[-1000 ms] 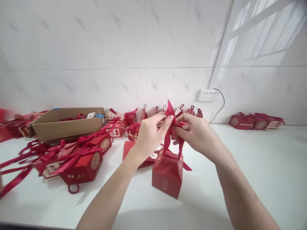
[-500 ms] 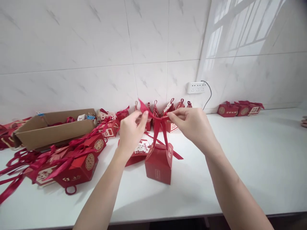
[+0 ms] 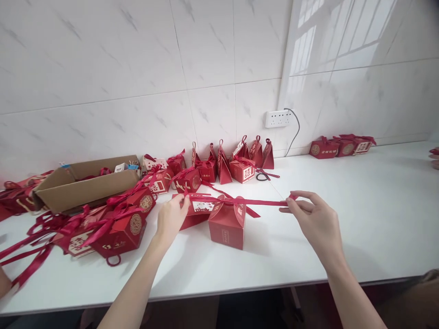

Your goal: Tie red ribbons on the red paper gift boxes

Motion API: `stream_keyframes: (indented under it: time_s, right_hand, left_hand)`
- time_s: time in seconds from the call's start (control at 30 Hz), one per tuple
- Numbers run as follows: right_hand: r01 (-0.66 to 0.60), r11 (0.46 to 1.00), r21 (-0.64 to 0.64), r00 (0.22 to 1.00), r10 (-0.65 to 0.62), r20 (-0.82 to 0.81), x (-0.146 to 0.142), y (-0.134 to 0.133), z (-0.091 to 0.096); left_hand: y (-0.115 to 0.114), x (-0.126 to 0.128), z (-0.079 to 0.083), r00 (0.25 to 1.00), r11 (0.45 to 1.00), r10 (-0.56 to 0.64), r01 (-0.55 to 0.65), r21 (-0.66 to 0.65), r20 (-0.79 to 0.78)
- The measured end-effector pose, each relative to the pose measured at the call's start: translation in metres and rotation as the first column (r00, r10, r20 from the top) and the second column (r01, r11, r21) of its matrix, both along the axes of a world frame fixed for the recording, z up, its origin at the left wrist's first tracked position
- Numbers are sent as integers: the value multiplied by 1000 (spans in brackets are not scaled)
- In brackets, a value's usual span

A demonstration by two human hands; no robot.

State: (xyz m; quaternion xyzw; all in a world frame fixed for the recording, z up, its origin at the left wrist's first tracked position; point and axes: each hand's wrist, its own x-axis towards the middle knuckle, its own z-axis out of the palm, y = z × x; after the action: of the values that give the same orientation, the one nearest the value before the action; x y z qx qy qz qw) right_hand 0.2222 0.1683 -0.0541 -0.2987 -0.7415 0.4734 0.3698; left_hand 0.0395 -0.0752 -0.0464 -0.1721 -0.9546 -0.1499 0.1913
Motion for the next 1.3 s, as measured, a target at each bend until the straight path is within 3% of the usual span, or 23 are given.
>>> stream_keyframes:
  time_s: [0.2,0.4,0.53,0.67,0.77,0.87,0.97,1.1,1.2,1.3]
  right_hand:
    - [11,999,-38,997,-8,71,12,7,-19]
    - [35,999,-36,992,-31,122,24,12,-27]
    - [44,998,-36,994,-40,106,29,14,-31]
    - [96,995,-16,993,-95,68,34,14,-28]
    - [106,994,14,994,-106,2,33,16,-12]
    - [18,996,88,988,-4,-156,16,16,19]
    - [-78,981,175,944,129,-303,-13,9,58]
    - [-266,915,304,874,362,-324,-46,-14,108]
    - [-347,857,382,842,464,-277,-59,-30,129]
    - [-429,818,384,816,533,-225,-65,-38,137]
  left_hand:
    - [-10,3,-7,999,993,42,-40,-111,20]
    - [-26,2,-9,998,985,52,-48,-166,19]
    - [-31,6,-8,998,988,52,-47,-146,29]
    - [-37,14,-3,999,998,45,-44,-46,28]
    - [-38,15,12,1000,995,15,-16,95,11]
    - [-25,14,39,995,958,-96,102,267,-36]
    - [2,14,73,960,868,-264,280,410,-96]
    - [43,23,109,871,729,-473,472,496,-134]
    - [61,34,123,800,646,-585,558,521,-132]
    - [68,43,127,763,605,-635,589,536,-121]
